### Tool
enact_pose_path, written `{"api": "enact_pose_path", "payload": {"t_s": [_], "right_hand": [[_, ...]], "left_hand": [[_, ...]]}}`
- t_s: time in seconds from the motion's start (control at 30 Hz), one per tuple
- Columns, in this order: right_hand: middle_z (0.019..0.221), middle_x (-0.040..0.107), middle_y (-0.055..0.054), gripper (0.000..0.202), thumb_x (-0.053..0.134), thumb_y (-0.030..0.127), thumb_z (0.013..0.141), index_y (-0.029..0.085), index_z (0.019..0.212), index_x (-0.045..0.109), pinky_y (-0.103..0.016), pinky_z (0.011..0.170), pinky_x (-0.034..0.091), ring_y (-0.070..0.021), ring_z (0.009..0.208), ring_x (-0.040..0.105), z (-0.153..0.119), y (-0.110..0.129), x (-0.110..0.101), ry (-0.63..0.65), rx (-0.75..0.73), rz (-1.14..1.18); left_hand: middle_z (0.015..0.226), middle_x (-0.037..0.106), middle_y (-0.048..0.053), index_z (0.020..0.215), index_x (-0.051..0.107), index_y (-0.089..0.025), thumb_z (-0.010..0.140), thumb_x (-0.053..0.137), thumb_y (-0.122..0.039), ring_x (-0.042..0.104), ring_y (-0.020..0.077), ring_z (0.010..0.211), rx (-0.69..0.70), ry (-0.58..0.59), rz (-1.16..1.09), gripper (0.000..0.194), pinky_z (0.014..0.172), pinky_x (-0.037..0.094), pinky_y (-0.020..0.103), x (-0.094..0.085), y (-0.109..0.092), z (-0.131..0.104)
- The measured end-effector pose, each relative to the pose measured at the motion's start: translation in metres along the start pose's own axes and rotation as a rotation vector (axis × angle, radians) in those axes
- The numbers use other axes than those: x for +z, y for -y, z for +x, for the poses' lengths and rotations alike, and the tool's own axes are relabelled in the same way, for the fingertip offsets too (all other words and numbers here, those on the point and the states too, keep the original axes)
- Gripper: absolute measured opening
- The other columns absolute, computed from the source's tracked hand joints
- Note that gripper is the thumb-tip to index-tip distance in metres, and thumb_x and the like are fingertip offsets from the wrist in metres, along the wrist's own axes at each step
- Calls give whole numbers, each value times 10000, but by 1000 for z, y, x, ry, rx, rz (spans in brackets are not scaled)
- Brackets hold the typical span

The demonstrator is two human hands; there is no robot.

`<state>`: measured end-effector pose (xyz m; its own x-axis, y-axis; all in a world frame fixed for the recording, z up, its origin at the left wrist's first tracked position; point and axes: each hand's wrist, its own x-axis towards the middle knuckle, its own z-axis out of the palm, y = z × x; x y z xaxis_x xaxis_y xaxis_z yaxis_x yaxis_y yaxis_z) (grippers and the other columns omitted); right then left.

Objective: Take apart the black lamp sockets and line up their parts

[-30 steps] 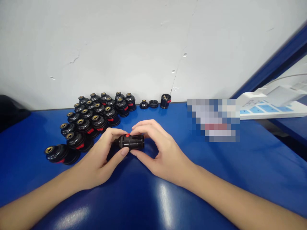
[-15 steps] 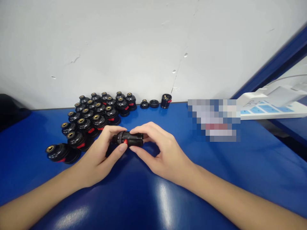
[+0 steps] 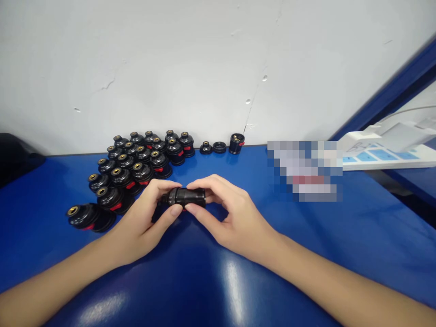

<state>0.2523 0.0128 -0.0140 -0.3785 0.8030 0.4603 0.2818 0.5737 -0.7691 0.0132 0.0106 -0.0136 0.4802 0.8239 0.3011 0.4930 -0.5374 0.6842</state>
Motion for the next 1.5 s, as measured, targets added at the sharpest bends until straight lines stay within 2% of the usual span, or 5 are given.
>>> {"api": "enact_pose_path", "payload": {"t_s": [0.23, 0.5, 0.8, 1.07, 1.5], "right_hand": [[1268, 679, -70, 291, 711, 176, 1001, 242, 1267, 611, -331, 1016, 636, -194, 1191, 710, 0, 1, 0, 3, -94, -23], [1078, 782, 2, 140, 654, 286, 1073, 258, 1207, 682, -281, 848, 612, -152, 932, 756, 3, 5, -1, 4, 34, -156], [1246, 646, -108, 521, 669, 105, 993, 204, 1491, 557, -390, 985, 625, -220, 1117, 689, -2, 5, 2, -39, -140, -305], [1136, 687, -87, 310, 771, 222, 966, 230, 1223, 598, -454, 903, 667, -262, 1028, 733, -1, 3, 3, -100, 3, -359], [1163, 695, -188, 281, 633, 65, 1021, 108, 1299, 636, -476, 921, 632, -307, 1073, 665, -4, 6, -8, -36, -432, -865]], "left_hand": [[1266, 631, 68, 1390, 432, -293, 1094, 599, -329, 642, 241, 1109, 43, -25, 5, 342, 951, 530, 451, 1, 0, -2], [1285, 625, 75, 1405, 415, -310, 1113, 570, -347, 646, 256, 1154, 19, -22, -14, 333, 989, 520, 472, 2, 3, -2], [1305, 619, 81, 1426, 441, -311, 1119, 563, -376, 641, 259, 1184, 24, -70, -61, 337, 1009, 518, 473, 2, 3, -2], [1265, 623, 106, 1428, 427, -289, 1123, 547, -383, 641, 270, 1139, -9, -53, -49, 341, 998, 521, 515, 1, 1, -2], [1240, 624, 86, 1413, 430, -292, 1116, 556, -374, 636, 262, 1117, -10, -75, -2, 333, 980, 524, 488, 1, -1, -2]]}}
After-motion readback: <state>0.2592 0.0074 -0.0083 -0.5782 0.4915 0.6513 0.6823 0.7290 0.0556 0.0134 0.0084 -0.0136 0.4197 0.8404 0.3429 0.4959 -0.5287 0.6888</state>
